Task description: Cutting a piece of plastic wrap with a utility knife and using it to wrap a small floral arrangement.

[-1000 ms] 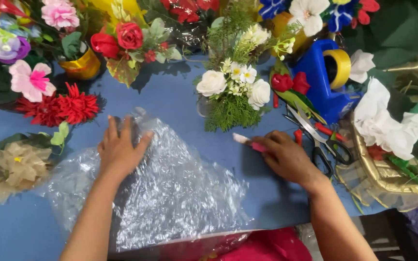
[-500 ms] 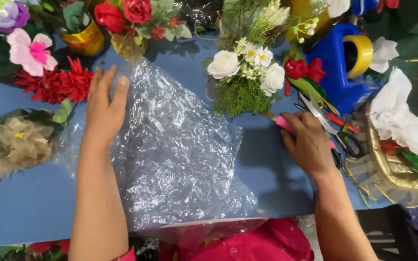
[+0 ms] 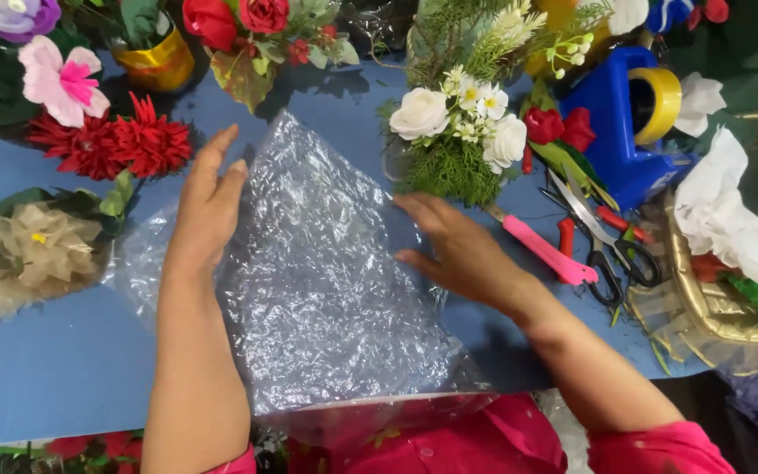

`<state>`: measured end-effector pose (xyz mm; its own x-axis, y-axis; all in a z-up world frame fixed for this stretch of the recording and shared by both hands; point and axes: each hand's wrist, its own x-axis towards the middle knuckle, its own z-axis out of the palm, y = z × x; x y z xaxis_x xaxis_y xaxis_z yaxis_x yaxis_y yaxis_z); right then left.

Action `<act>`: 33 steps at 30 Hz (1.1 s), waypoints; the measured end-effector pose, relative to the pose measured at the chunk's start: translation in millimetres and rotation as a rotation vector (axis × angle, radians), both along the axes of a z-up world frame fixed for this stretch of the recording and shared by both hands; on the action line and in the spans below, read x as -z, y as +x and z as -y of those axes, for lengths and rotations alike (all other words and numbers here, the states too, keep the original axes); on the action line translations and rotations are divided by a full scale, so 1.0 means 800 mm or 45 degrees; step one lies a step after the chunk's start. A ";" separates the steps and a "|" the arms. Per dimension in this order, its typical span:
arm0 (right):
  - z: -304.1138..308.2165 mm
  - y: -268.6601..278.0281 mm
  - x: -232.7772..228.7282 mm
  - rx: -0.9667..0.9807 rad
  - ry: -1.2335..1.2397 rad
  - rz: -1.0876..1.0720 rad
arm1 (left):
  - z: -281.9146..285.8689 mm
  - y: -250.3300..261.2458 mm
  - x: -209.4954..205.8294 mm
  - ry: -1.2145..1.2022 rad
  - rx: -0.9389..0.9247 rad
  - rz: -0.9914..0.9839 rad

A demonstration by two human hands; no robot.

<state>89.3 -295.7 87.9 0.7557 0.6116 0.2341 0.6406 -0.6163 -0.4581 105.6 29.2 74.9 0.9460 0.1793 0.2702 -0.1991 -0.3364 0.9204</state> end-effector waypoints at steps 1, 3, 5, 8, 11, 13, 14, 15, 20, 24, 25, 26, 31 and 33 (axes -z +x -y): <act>-0.010 0.003 0.004 0.004 -0.031 -0.022 | 0.000 -0.002 -0.002 0.040 -0.002 -0.049; -0.028 0.009 0.013 0.002 -0.059 -0.035 | -0.005 -0.001 -0.001 0.082 -0.010 -0.090; -0.038 0.010 0.025 -0.009 -0.068 -0.166 | -0.011 0.002 0.009 0.271 -0.037 -0.150; -0.035 0.011 0.049 0.066 0.045 -0.043 | -0.032 0.012 0.026 0.648 -0.187 -0.329; -0.011 0.019 0.079 0.128 0.223 0.043 | -0.059 0.030 0.065 0.940 -0.347 -0.563; 0.000 0.014 0.068 0.165 0.250 0.044 | -0.075 0.031 0.078 1.011 -0.367 -0.626; 0.006 0.011 0.062 0.217 0.279 0.050 | -0.082 0.032 0.085 1.088 -0.374 -0.680; 0.006 0.011 0.062 0.210 0.275 0.040 | -0.083 0.026 0.079 1.084 -0.377 -0.692; 0.009 0.015 0.066 0.210 0.448 0.049 | -0.105 0.021 0.078 1.006 -0.256 -0.533; 0.019 0.015 0.060 0.257 0.534 0.006 | -0.112 0.010 0.062 0.627 -0.230 -0.222; 0.023 0.015 0.055 0.223 0.551 -0.020 | -0.106 0.002 0.043 0.405 -0.182 -0.206; 0.026 0.015 0.050 0.187 0.570 -0.045 | -0.101 -0.006 0.024 0.183 -0.135 -0.188; 0.033 0.013 0.038 0.163 0.733 -0.048 | -0.098 -0.028 0.005 -0.111 -0.009 0.089; 0.037 0.014 0.033 0.138 0.763 -0.004 | -0.096 -0.028 0.003 -0.182 0.016 0.198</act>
